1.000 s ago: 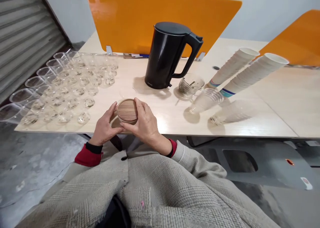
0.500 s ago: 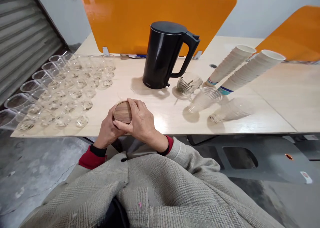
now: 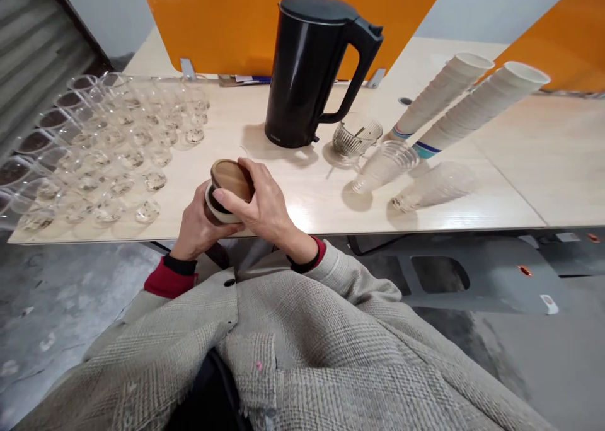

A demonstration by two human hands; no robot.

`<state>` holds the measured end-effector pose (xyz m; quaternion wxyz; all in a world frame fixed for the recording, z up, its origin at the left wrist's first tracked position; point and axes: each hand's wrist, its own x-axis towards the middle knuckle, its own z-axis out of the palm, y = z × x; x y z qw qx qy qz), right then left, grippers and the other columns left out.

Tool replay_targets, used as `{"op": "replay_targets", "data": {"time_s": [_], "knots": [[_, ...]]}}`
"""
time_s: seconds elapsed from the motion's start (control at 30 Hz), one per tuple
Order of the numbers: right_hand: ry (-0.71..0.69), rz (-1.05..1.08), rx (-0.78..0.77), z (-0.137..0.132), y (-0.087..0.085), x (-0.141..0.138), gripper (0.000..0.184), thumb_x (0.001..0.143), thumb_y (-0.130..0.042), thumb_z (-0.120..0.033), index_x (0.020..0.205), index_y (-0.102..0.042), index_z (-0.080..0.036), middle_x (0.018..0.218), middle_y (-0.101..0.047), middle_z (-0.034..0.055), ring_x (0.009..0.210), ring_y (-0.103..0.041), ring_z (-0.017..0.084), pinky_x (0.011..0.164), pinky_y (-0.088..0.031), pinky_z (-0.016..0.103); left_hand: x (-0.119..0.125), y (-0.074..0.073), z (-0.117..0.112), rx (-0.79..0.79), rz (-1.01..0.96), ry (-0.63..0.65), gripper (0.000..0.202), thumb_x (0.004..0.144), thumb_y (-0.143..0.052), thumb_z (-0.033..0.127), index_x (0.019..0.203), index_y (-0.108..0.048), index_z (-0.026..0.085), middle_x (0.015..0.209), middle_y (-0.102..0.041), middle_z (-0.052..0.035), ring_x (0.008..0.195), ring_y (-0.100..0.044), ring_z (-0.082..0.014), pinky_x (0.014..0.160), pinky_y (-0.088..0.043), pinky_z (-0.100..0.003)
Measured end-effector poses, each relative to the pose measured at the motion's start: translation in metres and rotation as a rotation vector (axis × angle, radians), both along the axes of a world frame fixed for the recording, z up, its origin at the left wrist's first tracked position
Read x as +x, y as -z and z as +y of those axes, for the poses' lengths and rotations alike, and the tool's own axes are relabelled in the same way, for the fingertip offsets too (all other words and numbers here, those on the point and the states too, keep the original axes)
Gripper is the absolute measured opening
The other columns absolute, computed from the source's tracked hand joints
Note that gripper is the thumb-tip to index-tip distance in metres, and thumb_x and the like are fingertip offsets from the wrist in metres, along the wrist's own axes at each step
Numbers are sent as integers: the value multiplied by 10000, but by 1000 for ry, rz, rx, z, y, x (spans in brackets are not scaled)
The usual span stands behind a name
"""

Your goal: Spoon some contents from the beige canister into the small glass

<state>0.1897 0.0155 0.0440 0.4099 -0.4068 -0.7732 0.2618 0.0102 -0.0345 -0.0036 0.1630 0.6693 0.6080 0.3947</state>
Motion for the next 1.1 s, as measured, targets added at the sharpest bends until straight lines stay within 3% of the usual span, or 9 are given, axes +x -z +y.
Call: {"op": "replay_targets", "data": {"time_s": [0.13, 0.23, 0.4, 0.53, 0.7, 0.8, 0.93, 1.1], "knots": [[87, 44, 28, 10, 6, 25, 730, 975, -603, -667, 1572, -480, -264, 1514, -604, 145, 1422, -575, 342, 1184, -498, 580, -3, -2, -1, 34, -16, 51, 1057, 664, -945, 536, 1532, -418, 245, 1568, -597, -134, 1410, -629, -362, 1162, -539, -507], [192, 5, 90, 18, 22, 52, 737, 940, -642, -677, 1540, -508, -270, 1456, -627, 152, 1375, -594, 356, 1173, -489, 624, -6, 0, -1, 61, -18, 70, 1056, 672, -941, 562, 1533, -421, 242, 1575, -589, -147, 1438, -607, -369, 1181, -525, -510], [404, -209, 99, 23, 58, 87, 769, 864, -694, -719, 1446, -580, -229, 1322, -664, 174, 1235, -639, 376, 1040, -566, 613, -9, 3, -1, 83, -25, 77, 1067, 682, -933, 608, 1542, -419, 242, 1564, -603, -150, 1413, -630, -365, 1161, -545, -497], [469, -367, 40, 18, 71, 95, 832, 826, -757, -642, 1466, -576, -143, 1395, -636, 241, 1297, -611, 419, 1078, -546, 607, -11, 5, 0, 104, -37, 62, 1041, 674, -946, 588, 1522, -445, 251, 1526, -638, -131, 1387, -652, -355, 1134, -565, -486], [456, -385, 28, 18, 71, 103, 915, 830, -769, -659, 1541, -513, -142, 1496, -586, 262, 1387, -551, 438, 1171, -459, 652, -11, 4, 0, 97, -54, 47, 1034, 644, -974, 516, 1505, -466, 253, 1514, -648, -124, 1378, -659, -349, 1140, -561, -487], [499, -247, 70, 30, 65, 115, 940, 872, -714, -699, 1592, -439, -160, 1485, -593, 250, 1325, -606, 402, 1107, -522, 629, -11, 5, 0, 88, -52, 30, 1035, 632, -980, 501, 1501, -473, 257, 1505, -654, -122, 1367, -666, -352, 1136, -563, -492], [626, -41, 155, 64, 47, 133, 845, 984, -603, -600, 1658, -306, -187, 1347, -673, 200, 980, -722, 279, 862, -641, 482, -12, 6, 1, 94, -59, 40, 1033, 632, -980, 491, 1504, -475, 261, 1518, -644, -123, 1374, -660, -354, 1145, -557, -503], [723, -96, 183, 120, 35, 145, 713, 1047, -526, -480, 1639, -326, -134, 1168, -730, 179, 985, -754, 302, 900, -624, 491, -11, 7, 1, 96, -86, 44, 1027, 635, -978, 511, 1502, -485, 264, 1505, -654, -120, 1367, -665, -357, 1130, -568, -509]]}}
